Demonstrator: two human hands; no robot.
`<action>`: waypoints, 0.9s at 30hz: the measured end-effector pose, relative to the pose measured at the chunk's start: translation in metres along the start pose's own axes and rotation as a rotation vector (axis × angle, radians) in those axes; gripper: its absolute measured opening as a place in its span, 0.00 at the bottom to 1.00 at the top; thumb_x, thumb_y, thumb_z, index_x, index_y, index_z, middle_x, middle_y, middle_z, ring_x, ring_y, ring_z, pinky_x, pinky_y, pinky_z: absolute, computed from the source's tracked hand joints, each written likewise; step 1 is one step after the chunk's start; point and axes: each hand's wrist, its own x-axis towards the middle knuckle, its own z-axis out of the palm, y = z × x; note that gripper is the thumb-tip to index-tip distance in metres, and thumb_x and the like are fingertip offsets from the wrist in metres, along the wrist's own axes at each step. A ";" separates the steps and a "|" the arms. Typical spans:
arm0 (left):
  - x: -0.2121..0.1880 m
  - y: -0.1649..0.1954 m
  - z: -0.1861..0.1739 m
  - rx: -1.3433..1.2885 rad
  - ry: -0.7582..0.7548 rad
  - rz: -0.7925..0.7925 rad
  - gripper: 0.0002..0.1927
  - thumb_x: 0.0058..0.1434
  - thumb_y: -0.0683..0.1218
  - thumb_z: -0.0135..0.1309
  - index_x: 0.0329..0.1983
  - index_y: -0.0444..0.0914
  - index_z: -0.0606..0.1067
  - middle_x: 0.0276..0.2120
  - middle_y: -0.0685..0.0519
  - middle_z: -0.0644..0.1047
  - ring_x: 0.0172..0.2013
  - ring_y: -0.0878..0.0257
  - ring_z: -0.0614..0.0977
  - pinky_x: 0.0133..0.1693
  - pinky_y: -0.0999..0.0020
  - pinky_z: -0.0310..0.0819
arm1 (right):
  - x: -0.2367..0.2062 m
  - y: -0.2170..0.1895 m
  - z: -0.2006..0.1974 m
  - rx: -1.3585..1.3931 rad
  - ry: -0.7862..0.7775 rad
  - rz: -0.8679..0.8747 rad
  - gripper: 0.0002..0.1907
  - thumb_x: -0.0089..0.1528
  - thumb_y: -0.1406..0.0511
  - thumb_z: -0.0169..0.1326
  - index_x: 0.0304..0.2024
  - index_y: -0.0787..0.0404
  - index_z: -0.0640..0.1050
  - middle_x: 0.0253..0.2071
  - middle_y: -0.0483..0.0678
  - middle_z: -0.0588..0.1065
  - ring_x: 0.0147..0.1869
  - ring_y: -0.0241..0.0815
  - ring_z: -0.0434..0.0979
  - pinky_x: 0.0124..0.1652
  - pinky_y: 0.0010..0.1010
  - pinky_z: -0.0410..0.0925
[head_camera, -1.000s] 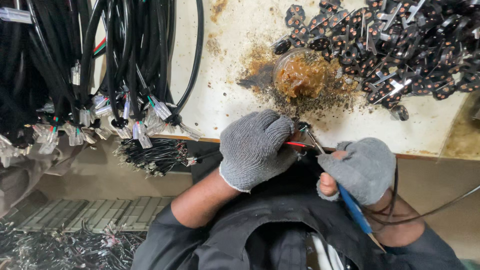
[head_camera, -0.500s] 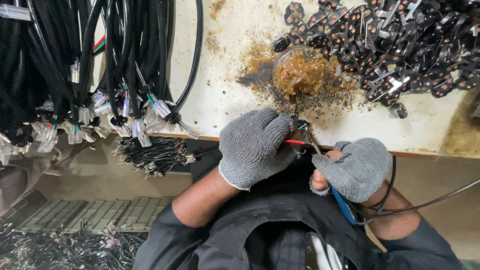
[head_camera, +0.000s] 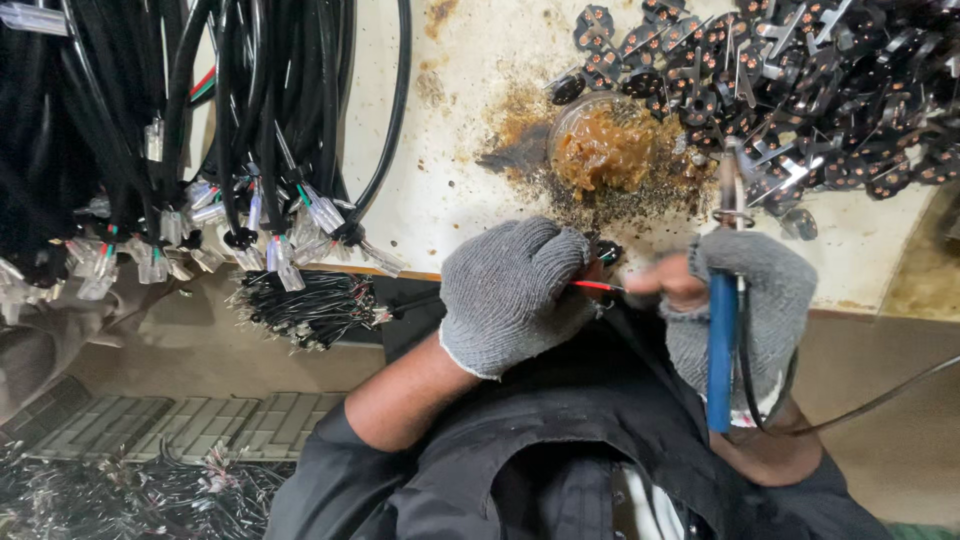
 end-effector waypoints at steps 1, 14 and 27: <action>0.000 0.000 0.000 0.002 0.002 0.001 0.16 0.47 0.50 0.66 0.37 0.46 0.75 0.30 0.53 0.72 0.31 0.52 0.77 0.31 0.55 0.68 | 0.002 0.003 0.005 -0.048 -0.008 -0.071 0.17 0.66 0.60 0.61 0.48 0.62 0.70 0.40 0.42 0.76 0.47 0.35 0.83 0.47 0.27 0.77; -0.002 -0.001 0.003 0.038 -0.012 -0.007 0.16 0.47 0.51 0.66 0.36 0.46 0.73 0.30 0.53 0.71 0.31 0.52 0.77 0.31 0.55 0.69 | 0.000 0.035 -0.001 -0.373 -0.192 -0.152 0.11 0.60 0.69 0.66 0.43 0.63 0.78 0.40 0.50 0.80 0.43 0.40 0.81 0.44 0.28 0.74; -0.008 -0.005 0.009 0.087 -0.047 0.035 0.17 0.49 0.55 0.64 0.37 0.46 0.74 0.31 0.52 0.72 0.32 0.53 0.78 0.31 0.55 0.69 | 0.002 0.025 0.000 -0.412 -0.185 -0.348 0.13 0.59 0.68 0.66 0.41 0.59 0.74 0.36 0.45 0.79 0.41 0.37 0.81 0.44 0.30 0.74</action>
